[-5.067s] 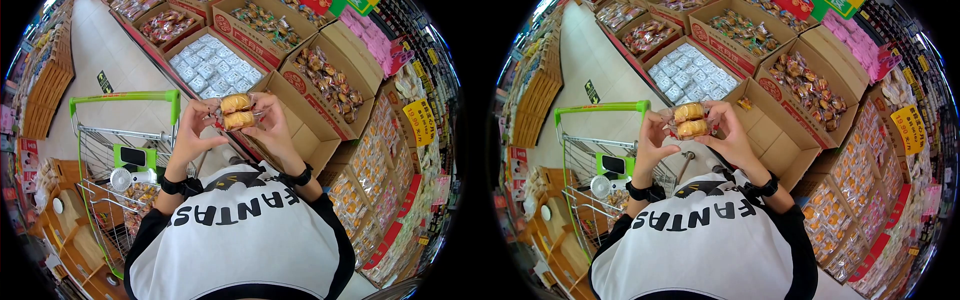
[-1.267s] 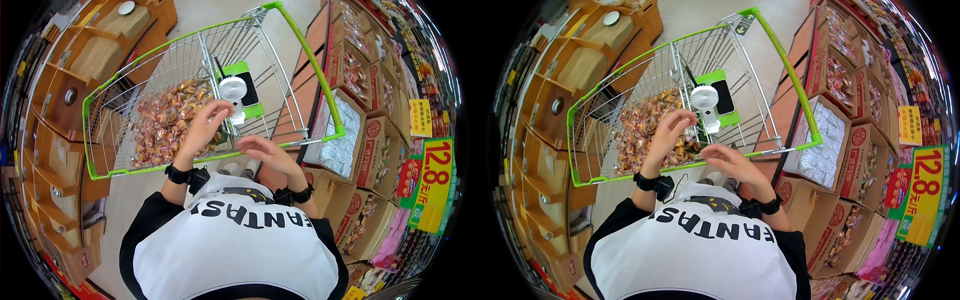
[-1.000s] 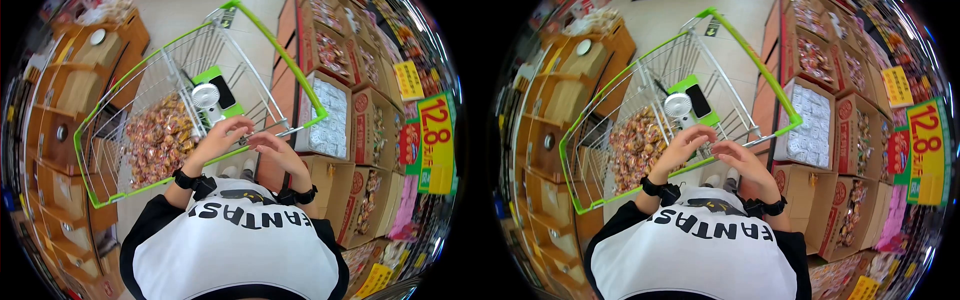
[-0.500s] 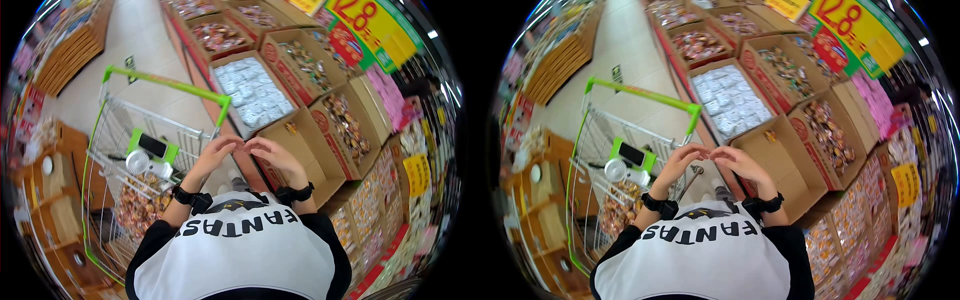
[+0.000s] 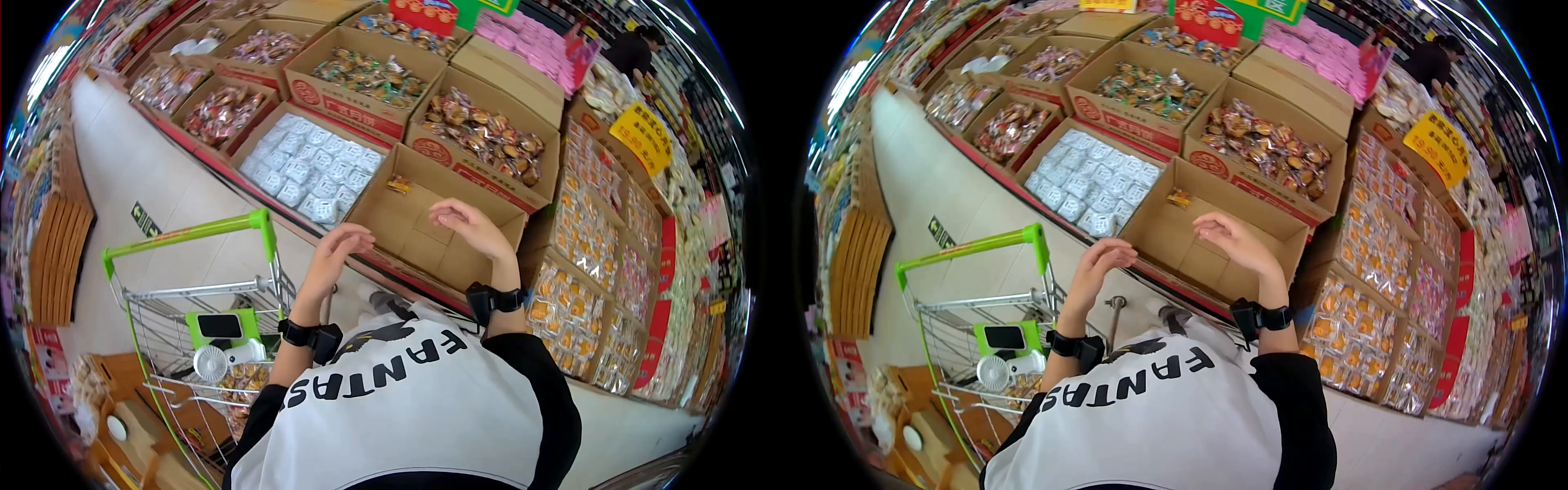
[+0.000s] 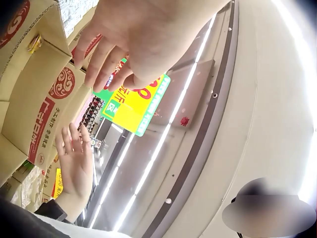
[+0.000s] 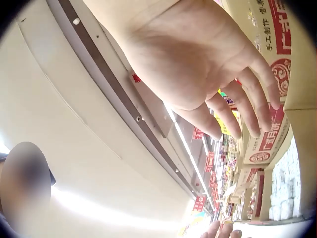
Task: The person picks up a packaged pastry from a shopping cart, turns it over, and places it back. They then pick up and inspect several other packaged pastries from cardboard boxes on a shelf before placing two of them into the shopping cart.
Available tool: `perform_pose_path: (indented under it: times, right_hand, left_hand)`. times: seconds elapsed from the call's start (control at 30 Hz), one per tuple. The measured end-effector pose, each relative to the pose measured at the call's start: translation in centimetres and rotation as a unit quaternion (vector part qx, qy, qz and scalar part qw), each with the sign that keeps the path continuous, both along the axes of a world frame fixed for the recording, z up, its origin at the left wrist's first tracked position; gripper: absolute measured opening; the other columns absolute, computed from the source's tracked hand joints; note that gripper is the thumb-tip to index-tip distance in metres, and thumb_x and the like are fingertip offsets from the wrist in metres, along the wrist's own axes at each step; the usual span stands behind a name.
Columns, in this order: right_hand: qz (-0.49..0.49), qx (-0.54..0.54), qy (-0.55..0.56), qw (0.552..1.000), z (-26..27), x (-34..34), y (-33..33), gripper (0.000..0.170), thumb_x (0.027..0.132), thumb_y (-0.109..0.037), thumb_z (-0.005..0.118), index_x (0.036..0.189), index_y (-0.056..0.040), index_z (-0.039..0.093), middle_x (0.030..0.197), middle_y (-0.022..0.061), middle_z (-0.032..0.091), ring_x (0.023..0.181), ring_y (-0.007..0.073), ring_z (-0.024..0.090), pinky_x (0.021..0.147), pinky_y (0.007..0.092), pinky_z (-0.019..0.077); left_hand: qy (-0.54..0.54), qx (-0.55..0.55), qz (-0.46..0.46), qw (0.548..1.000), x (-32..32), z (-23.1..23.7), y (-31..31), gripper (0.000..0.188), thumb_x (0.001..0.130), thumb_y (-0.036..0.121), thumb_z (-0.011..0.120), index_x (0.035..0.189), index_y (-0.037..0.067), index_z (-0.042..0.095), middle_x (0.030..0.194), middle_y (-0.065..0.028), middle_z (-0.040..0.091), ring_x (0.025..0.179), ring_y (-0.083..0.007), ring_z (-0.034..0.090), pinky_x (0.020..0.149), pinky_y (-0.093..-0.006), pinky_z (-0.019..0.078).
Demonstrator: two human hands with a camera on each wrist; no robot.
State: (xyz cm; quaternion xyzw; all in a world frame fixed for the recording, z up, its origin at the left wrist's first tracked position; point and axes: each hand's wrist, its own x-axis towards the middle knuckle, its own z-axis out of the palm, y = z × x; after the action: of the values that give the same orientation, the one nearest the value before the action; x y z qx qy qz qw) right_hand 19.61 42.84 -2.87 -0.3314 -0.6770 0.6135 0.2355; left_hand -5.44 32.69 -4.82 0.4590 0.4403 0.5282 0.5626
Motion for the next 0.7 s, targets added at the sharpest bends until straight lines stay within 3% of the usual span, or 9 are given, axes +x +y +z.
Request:
perform_pose_path:
  times: [0.33,0.6,0.7]
  right_hand:
    - [-0.153,0.049,-0.032,0.986,1.9,6.6,-0.2,0.022,0.084,-0.013,0.049,0.104,-0.0027,0.05,0.094,0.0048,0.055,0.088,0.012,0.052,0.08,0.0243,0.0399]
    - [-0.285,0.114,-0.053,0.95,3.9,12.8,-0.1,0.023,0.084,-0.012,0.046,0.104,-0.0024,0.05,0.094,0.0075,0.057,0.086,0.0141,0.054,0.077,0.0249,0.041]
    - [-0.317,0.134,-0.124,0.931,4.6,14.0,0.8,0.026,0.085,-0.018,0.046,0.107,-0.0054,0.049,0.096,0.0045,0.057,0.09,0.0121,0.053,0.078,0.0255,0.0395]
  left_hand:
    - [-0.015,-0.004,-0.045,0.999,2.2,0.1,3.1,0.018,0.085,0.009,0.041,0.096,-0.001,0.052,0.087,-0.0094,0.058,0.082,-0.0152,0.056,0.076,-0.0262,0.0436]
    - [-0.001,0.012,-0.058,0.998,3.0,1.2,5.3,0.017,0.085,0.007,0.04,0.096,0.0,0.051,0.086,-0.0089,0.059,0.08,-0.0148,0.056,0.075,-0.0257,0.043]
    - [-0.002,0.028,-0.055,0.998,3.0,1.3,6.0,0.018,0.085,0.005,0.039,0.097,-0.001,0.051,0.086,-0.0095,0.058,0.08,-0.0149,0.056,0.075,-0.026,0.0434]
